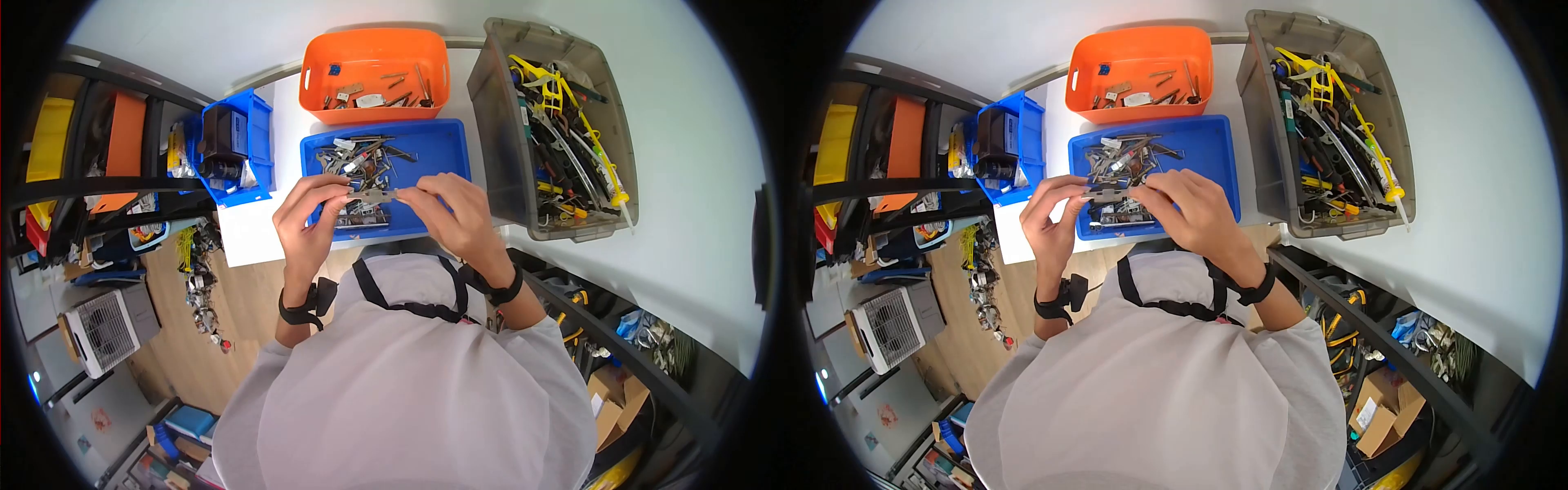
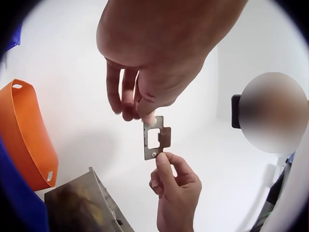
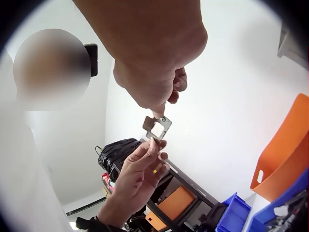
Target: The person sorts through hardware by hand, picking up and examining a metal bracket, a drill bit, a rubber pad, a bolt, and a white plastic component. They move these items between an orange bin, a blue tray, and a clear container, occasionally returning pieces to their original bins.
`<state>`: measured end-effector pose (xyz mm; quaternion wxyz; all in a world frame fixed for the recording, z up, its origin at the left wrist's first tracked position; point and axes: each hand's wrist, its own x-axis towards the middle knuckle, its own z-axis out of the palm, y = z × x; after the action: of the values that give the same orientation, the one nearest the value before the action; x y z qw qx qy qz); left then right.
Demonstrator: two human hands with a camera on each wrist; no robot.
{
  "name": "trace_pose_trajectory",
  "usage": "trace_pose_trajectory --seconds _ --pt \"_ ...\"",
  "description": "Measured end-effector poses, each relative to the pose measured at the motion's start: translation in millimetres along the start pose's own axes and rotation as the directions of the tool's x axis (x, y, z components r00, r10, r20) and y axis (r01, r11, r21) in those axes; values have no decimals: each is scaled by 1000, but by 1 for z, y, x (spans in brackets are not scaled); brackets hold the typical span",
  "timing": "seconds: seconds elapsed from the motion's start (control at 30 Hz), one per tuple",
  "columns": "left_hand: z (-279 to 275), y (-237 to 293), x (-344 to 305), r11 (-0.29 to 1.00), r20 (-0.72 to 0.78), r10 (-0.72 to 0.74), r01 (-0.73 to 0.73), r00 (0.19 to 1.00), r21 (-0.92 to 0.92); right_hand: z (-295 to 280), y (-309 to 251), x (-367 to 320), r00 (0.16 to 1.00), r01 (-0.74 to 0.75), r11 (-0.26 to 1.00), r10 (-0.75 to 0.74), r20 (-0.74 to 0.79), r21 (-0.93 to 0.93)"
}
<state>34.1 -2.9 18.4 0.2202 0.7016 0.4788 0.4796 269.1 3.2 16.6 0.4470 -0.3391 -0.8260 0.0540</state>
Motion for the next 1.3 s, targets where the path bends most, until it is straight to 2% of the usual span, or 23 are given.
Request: trace_pose_trajectory --seconds 0.03,0.1,0.23,0.33,0.43,0.5,0.53,0.6,0.63,0.67,0.7,0.73,0.77,0.83,0.87,0.93,1.07,1.13,1.17,1.23,1.3 --pt "1 2 -2 1000 0 -3 3 1000 7 -2 0 -4 1000 0 1000 0 -1 8" --pt "4 6 -5 996 -43 89 -88 995 29 -4 1 -10 995 90 996 -91 -42 -15" --pt "6 13 -10 995 -45 87 -85 995 50 -5 2 -14 991 89 995 -83 -108 55" --pt "6 15 -15 998 -34 53 -51 998 38 -7 3 -15 989 106 993 -100 -108 46" --pt "8 12 -17 999 -21 21 -20 1000 41 -5 4 -13 996 51 998 -47 -80 48" --pt "9 15 -16 982 53 -187 188 981 -14 3 6 -14 994 1 997 8 -113 76" --pt "7 13 -17 982 49 -185 186 982 -22 4 8 -14 994 5 998 3 -108 70" --pt "-1 3 -19 951 130 -305 295 944 88 10 13 -13 990 -127 991 130 -63 49" --pt "-5 -2 -21 953 129 -300 292 945 81 14 18 -14 990 -124 991 126 -62 42" --pt "-10 -7 -24 935 132 -353 343 926 91 20 27 -15 975 -215 976 216 -48 30" --pt "-16 -14 -25 915 135 -402 391 906 102 27 35 -16 952 -304 953 304 -37 16" --pt "-21 -20 -28 904 139 -422 405 896 135 36 42 -18 891 -454 890 455 -13 42" --pt "-27 -26 -30 907 141 -418 402 898 129 44 51 -20 891 -454 891 454 -15 35" --pt "-39 -40 -32 878 145 -473 450 869 165 63 76 -25 718 -695 709 691 80 119" --pt "-44 -48 -33 868 148 -493 471 858 161 73 87 -29 718 -696 709 692 73 113" --pt "-55 -61 -33 859 169 -509 487 844 157 94 111 -35 564 -826 554 815 134 104" --pt "-80 -91 -37 829 197 -558 534 806 162 141 155 -26 540 -842 534 832 127 82" --pt "-91 -106 -39 813 209 -582 555 786 174 164 170 -4 410 -903 357 881 237 238" --pt "-96 -111 -40 815 208 -579 555 788 165 174 175 6 413 -903 362 880 234 231" --pt "-105 -123 -42 791 203 -612 586 765 177 196 186 26 228 -971 194 928 296 140" --pt "-114 -135 -44 792 206 -610 586 765 171 223 207 29 237 -968 198 927 292 155"
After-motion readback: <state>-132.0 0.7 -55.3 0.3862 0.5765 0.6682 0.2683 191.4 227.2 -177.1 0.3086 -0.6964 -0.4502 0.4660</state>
